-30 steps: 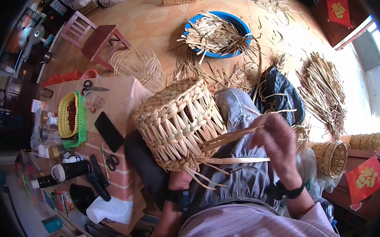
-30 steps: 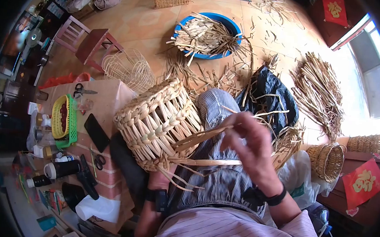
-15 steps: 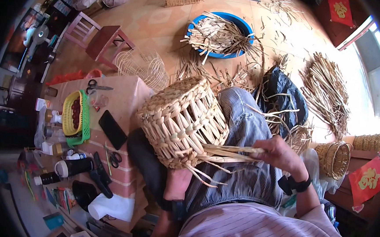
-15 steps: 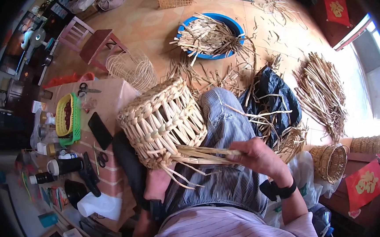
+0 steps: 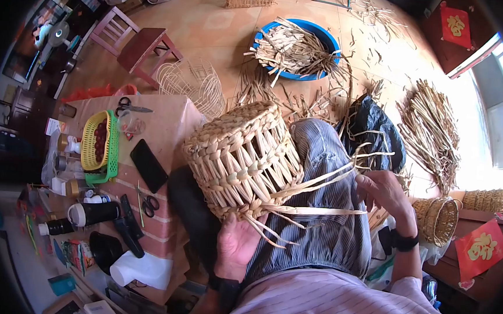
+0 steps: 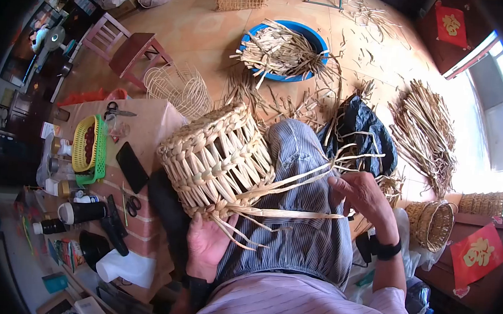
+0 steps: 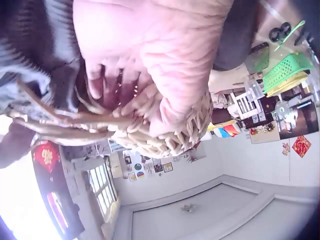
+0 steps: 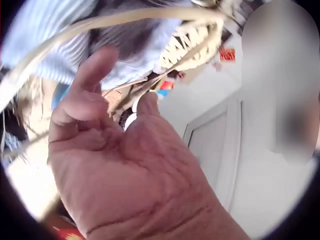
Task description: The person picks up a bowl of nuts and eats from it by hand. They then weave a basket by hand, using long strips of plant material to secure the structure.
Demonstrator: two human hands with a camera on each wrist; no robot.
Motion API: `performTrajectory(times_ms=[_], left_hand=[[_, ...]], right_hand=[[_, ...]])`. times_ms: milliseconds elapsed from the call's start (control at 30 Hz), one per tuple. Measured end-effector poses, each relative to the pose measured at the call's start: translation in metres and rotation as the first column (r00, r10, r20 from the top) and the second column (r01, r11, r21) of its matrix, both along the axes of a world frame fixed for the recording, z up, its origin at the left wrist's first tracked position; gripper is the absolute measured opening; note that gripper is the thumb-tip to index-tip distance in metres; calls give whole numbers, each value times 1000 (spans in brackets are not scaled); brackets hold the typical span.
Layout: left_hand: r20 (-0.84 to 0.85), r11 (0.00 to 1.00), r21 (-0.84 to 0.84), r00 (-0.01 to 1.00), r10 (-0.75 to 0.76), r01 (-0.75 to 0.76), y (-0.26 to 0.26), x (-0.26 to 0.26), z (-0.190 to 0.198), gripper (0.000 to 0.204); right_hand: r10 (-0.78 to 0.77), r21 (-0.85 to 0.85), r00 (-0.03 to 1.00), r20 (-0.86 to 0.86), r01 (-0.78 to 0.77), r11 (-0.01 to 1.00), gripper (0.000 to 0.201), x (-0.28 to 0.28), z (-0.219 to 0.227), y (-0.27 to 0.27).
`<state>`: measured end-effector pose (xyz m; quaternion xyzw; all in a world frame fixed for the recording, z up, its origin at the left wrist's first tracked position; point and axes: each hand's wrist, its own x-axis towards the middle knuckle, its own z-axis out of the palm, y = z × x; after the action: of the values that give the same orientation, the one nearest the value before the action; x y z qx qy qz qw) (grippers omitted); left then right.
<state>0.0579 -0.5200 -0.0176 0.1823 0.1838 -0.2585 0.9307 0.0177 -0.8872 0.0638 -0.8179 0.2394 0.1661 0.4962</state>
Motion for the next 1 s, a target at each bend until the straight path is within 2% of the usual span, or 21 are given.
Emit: performTrajectory(times_ms=[67, 100, 133, 167, 300, 333, 433, 467, 600, 633, 700, 767, 833, 900, 933, 967, 1000], left_hand=[[-77, 997, 28, 994, 76, -74, -15, 3, 12, 56], [-102, 994, 79, 991, 90, -82, -22, 4, 13, 54], [-126, 988, 130, 987, 101, -84, -29, 5, 14, 53], [-148, 980, 182, 983, 111, -83, -32, 6, 14, 51], [-189, 966, 241, 972, 140, -93, -39, 8, 21, 49], [-179, 972, 223, 976, 121, -80, -41, 7, 21, 48], [-156, 978, 199, 983, 92, -60, -46, 8, 21, 48], [-157, 975, 214, 983, 97, -62, -48, 9, 20, 48], [-149, 949, 301, 978, 145, -95, -42, 10, 13, 47], [-153, 947, 311, 978, 139, -86, -44, 10, 9, 47], [-164, 941, 337, 982, 90, -30, -41, 10, 5, 50], [-130, 933, 357, 987, 94, -42, -46, 10, 8, 56], [-102, 964, 265, 995, 1, 26, -42, 15, 10, 54], [-124, 971, 240, 992, 34, -3, -33, 10, -5, 53], [-78, 974, 220, 995, 63, -45, -28, 5, -14, 52], [-71, 959, 274, 992, 102, -79, -30, 4, -13, 56], [-26, 964, 254, 996, 89, -80, -32, 4, -10, 56]], right_hand=[[44, -209, 989, 140, -13, 978, 42, 11, 19, 22], [173, -354, 914, 366, -36, 935, 26, 17, 23, 36], [291, -394, 794, 533, -71, 916, 24, 29, 24, 50], [394, -441, 631, 668, -91, 893, 24, 41, 22, 64], [576, -486, 537, 617, -316, 815, 25, 59, -1, 113], [591, -493, 503, 631, -327, 806, 22, 63, -5, 119], [611, -411, 594, 523, -451, 792, 21, 67, -2, 118], [617, -431, 564, 549, -441, 787, 19, 70, -4, 115], [521, -255, 547, 655, -490, 834, 23, 56, -17, 115], [525, -308, 557, 643, -440, 844, 23, 44, -17, 122], [547, -308, 613, 570, -459, 834, 20, 36, -9, 118], [461, -210, 639, 615, -431, 878, 18, 47, -18, 114], [388, -146, 652, 652, -395, 907, 16, 50, -27, 107], [324, -96, 647, 690, -362, 927, 15, 54, -36, 112], [318, -109, 677, 664, -334, 936, 15, 53, -34, 112], [330, -173, 644, 691, -296, 940, 17, 55, -32, 111], [340, -260, 582, 739, -219, 940, 17, 58, -28, 110]])
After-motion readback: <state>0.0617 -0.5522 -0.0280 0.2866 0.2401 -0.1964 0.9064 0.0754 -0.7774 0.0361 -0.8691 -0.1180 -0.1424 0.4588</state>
